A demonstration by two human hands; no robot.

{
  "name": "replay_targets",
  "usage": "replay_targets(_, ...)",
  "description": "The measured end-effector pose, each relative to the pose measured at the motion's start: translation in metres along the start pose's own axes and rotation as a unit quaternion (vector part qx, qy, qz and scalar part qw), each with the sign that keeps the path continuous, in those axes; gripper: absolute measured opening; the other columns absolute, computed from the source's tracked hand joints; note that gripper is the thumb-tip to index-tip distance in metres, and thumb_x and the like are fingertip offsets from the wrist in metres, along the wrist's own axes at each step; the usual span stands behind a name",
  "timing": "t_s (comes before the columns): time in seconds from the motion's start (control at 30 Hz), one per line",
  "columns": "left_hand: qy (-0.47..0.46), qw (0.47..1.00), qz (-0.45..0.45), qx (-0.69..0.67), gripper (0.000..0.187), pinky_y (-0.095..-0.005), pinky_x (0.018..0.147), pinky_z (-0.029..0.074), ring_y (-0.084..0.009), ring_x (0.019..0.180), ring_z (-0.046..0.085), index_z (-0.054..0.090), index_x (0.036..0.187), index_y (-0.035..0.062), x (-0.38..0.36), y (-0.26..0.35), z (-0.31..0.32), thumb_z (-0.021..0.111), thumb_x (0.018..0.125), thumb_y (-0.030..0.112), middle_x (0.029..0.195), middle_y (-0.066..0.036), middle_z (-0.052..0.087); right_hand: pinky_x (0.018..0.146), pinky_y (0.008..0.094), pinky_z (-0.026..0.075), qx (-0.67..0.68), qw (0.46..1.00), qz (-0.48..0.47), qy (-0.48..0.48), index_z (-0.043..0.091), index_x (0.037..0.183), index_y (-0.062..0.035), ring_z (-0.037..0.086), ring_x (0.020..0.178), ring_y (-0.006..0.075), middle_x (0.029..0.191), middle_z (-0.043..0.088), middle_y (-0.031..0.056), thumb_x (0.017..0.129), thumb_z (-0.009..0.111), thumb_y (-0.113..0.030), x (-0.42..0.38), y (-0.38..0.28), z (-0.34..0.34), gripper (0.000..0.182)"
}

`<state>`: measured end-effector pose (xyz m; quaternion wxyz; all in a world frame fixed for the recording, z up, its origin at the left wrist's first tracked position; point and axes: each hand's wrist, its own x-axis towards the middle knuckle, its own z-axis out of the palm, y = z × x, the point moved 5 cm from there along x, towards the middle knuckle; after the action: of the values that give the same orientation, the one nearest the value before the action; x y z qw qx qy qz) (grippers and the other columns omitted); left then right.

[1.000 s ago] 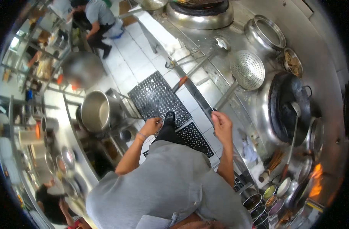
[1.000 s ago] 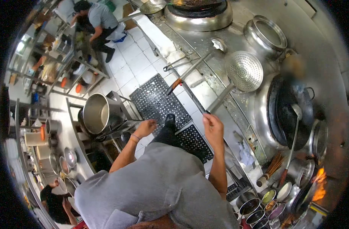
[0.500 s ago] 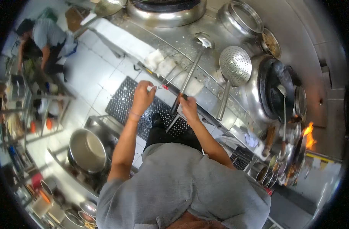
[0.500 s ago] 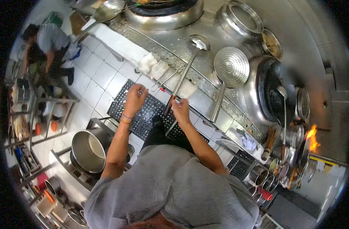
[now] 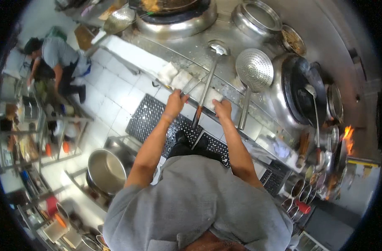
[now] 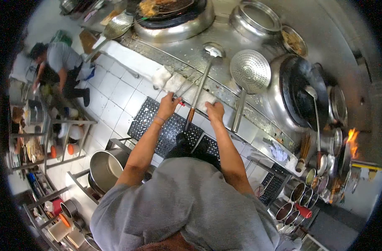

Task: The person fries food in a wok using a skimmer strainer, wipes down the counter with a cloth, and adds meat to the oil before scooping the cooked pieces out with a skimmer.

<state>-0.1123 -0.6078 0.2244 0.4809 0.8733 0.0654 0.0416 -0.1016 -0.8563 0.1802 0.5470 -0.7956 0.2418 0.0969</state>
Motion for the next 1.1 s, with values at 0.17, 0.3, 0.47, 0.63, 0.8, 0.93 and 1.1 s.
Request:
replay_targets(0.17, -0.027, 1.0, 0.002, 0.014, 0.037, -0.0437, 0.062, 0.049, -0.0405, 0.072, 0.064, 0.057, 0.089, -0.007, -0.008, 0.015, 0.012, 0.068, 0.085, 0.028, 0.075, -0.027, 0.062, 0.051, 0.0376, 0.048, -0.041, 0.999, -0.013, 0.025, 0.06, 0.077, 0.0044, 0.062, 0.061, 0.0263, 0.071, 0.063, 0.0152, 0.075, 0.072, -0.026, -0.009, 0.002, -0.016, 0.033)
replay_targets(0.3, -0.012, 0.999, 0.012, 0.043, 0.038, -0.0443, 0.063, 0.049, -0.0414, 0.073, 0.064, 0.056, 0.09, -0.0074, -0.009, 0.009, 0.023, 0.067, 0.086, 0.029, 0.075, -0.027, 0.063, 0.063, 0.0433, 0.051, 0.022, 0.999, 0.031, 0.002, 0.058, 0.09, 0.0078, 0.063, 0.068, 0.0309, 0.078, 0.064, 0.0203, 0.077, 0.072, -0.026, -0.026, -0.01, -0.023, 0.039)
replay_targets(0.47, -0.013, 0.997, 0.02, 0.07, 0.039, -0.0442, 0.062, 0.049, -0.0422, 0.072, 0.064, 0.056, 0.091, -0.0082, -0.013, 0.016, 0.025, 0.067, 0.086, 0.029, 0.075, -0.027, 0.064, 0.08, 0.0439, 0.049, -0.206, 0.864, -0.356, 0.291, 0.049, 0.113, 0.0098, 0.062, 0.087, 0.0397, 0.095, 0.062, 0.0238, 0.077, 0.074, -0.036, -0.055, -0.001, -0.029, 0.063)
replay_targets(0.63, -0.011, 0.996, 0.032, 0.081, 0.037, -0.0445, 0.066, 0.049, -0.0434, 0.077, 0.063, 0.058, 0.091, -0.0051, -0.021, 0.019, 0.022, 0.065, 0.086, 0.031, 0.075, -0.027, 0.063, 0.082, 0.0432, 0.048, -0.105, 0.973, -0.201, 0.042, 0.046, 0.111, 0.0076, 0.06, 0.092, 0.042, 0.099, 0.06, 0.0273, 0.075, 0.076, -0.035, -0.084, 0.0, 0.011, 0.063)
replay_targets(0.8, -0.004, 0.996, 0.037, 0.083, 0.037, -0.0455, 0.068, 0.049, -0.0437, 0.077, 0.063, 0.058, 0.08, -0.0034, -0.028, 0.032, 0.032, 0.064, 0.087, 0.032, 0.074, -0.027, 0.063, 0.072, 0.049, 0.047, -0.043, 0.973, -0.226, 0.031, 0.045, 0.099, 0.0008, 0.062, 0.079, 0.0443, 0.078, 0.061, 0.0264, 0.076, 0.069, -0.018, -0.09, -0.018, -0.001, 0.039)
replay_targets(0.93, -0.048, 0.991, -0.026, 0.12, 0.042, -0.047, 0.071, 0.049, -0.0436, 0.082, 0.063, 0.058, 0.088, -0.0056, -0.035, 0.03, 0.042, 0.064, 0.087, 0.036, 0.08, -0.028, 0.063, 0.073, 0.0535, 0.046, -0.112, 0.967, -0.229, 0.009, 0.043, 0.101, -0.0004, 0.06, 0.08, 0.0485, 0.082, 0.061, 0.0296, 0.08, 0.064, -0.02, -0.082, -0.017, -0.008, 0.035)
replay_targets(1.1, 0.076, 0.978, 0.065, 0.184, 0.046, -0.0494, 0.08, 0.046, -0.0449, 0.093, 0.057, 0.054, 0.101, -0.007, -0.018, 0.022, -0.001, 0.07, 0.082, 0.032, 0.099, -0.03, 0.059, 0.072, 0.0532, 0.047, -0.166, 0.933, -0.319, -0.001, 0.047, 0.102, 0.0002, 0.061, 0.079, 0.0463, 0.083, 0.062, 0.0286, 0.085, 0.065, -0.027, -0.096, -0.028, -0.029, 0.037)
